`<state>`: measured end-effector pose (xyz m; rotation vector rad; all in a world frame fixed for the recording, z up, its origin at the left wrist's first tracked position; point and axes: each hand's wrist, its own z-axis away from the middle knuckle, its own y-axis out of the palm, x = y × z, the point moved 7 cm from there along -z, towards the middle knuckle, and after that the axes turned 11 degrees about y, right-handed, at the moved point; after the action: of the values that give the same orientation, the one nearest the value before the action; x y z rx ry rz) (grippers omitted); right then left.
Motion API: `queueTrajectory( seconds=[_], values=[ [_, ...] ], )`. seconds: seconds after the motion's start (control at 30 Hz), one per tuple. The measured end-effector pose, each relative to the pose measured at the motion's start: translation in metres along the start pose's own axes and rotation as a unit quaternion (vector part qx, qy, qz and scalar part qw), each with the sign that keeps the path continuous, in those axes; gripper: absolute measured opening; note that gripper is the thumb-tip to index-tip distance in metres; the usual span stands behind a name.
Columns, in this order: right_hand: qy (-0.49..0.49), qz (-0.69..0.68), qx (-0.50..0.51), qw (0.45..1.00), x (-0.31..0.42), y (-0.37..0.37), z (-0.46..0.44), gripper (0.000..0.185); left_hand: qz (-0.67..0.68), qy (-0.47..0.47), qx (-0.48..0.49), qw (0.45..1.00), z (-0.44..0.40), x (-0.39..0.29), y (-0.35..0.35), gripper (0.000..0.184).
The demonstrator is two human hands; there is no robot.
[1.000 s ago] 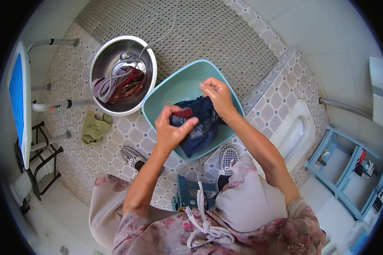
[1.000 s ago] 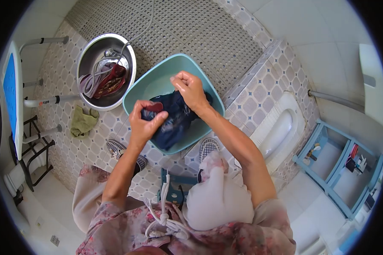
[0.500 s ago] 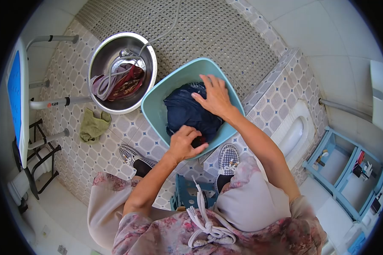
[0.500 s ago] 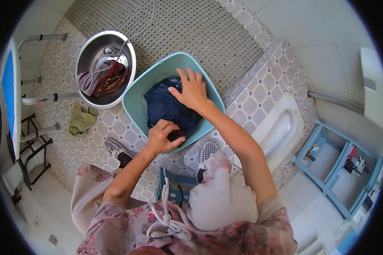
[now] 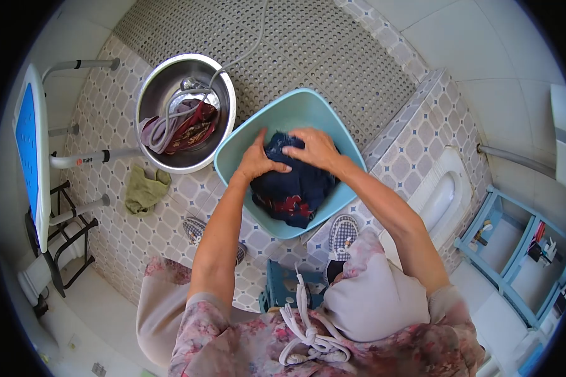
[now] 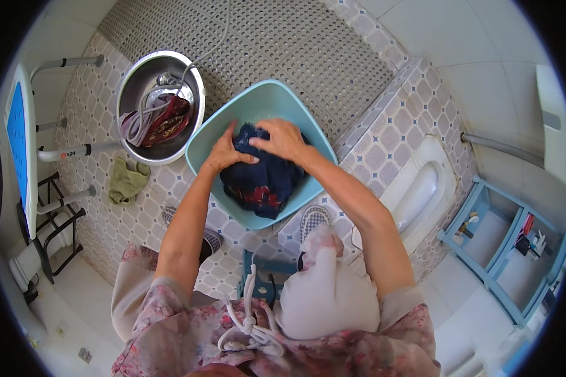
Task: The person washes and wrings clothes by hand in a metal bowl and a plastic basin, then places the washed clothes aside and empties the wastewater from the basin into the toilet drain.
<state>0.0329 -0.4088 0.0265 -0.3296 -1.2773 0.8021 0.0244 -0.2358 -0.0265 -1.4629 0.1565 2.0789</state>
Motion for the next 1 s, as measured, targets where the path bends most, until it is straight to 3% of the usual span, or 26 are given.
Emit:
queueTrajectory(
  seconds=[0.07, 0.13, 0.17, 0.27, 0.37, 0.47, 0.53, 0.63, 0.77, 0.83, 0.9, 0.93, 0.97, 1.0],
  values=[
    [-0.013, 0.047, 0.022, 0.999, 0.017, -0.008, 0.024, 0.043, -0.060, 0.042, 0.058, 0.996, -0.003, -0.008, 0.007, 0.106],
    [-0.074, -0.014, -0.055, 0.996, 0.026, -0.026, 0.050, 0.038, -0.071, 0.069, 0.076, 0.992, 0.019, -0.041, 0.011, 0.094],
    [-0.076, -0.018, -0.064, 0.995, 0.030, -0.032, 0.062, 0.036, -0.181, 0.134, 0.034, 0.974, 0.034, -0.069, 0.010, 0.080],
    [-0.081, -0.035, -0.083, 0.993, 0.042, -0.037, 0.094, 0.030, -0.248, 0.215, -0.056, 0.943, 0.079, -0.104, 0.024, 0.077],
    [-0.061, 0.055, -0.072, 0.994, 0.043, -0.010, 0.121, 0.031, -0.306, 0.261, -0.074, 0.913, 0.110, -0.115, 0.042, 0.080],
    [-0.090, 0.154, -0.058, 0.982, 0.034, 0.028, 0.127, 0.033, -0.361, 0.250, -0.054, 0.897, 0.110, -0.084, 0.062, 0.070],
    [-0.109, 0.190, -0.078, 0.973, 0.024, 0.036, 0.112, 0.035, -0.350, 0.223, -0.071, 0.907, 0.087, -0.060, 0.064, 0.061],
    [-0.126, 0.217, -0.082, 0.965, 0.009, 0.039, 0.076, 0.032, -0.326, 0.173, -0.011, 0.929, 0.046, -0.048, 0.054, 0.057],
    [-0.075, 0.177, -0.044, 0.980, -0.011, 0.045, 0.023, 0.030, -0.239, 0.098, 0.060, 0.964, -0.007, -0.019, 0.036, 0.064],
    [0.043, 0.179, 0.030, 0.982, -0.027, 0.051, -0.004, 0.032, -0.189, 0.079, 0.112, 0.972, -0.023, -0.025, 0.026, 0.077],
    [0.139, 0.193, 0.133, 0.962, -0.040, 0.056, -0.027, 0.039, -0.182, 0.076, 0.057, 0.979, -0.030, -0.002, 0.026, 0.082],
    [0.143, 0.184, 0.126, 0.964, -0.043, 0.054, -0.036, 0.039, -0.185, 0.077, 0.028, 0.979, -0.033, 0.010, 0.022, 0.084],
    [0.149, 0.174, 0.118, 0.966, -0.052, 0.057, -0.043, 0.039, -0.193, -0.026, 0.077, 0.978, -0.031, -0.015, 0.012, 0.088],
    [0.158, 0.164, 0.108, 0.968, -0.063, 0.058, -0.049, 0.038, -0.162, -0.018, 0.049, 0.986, -0.032, -0.015, 0.011, 0.084]
  ],
)
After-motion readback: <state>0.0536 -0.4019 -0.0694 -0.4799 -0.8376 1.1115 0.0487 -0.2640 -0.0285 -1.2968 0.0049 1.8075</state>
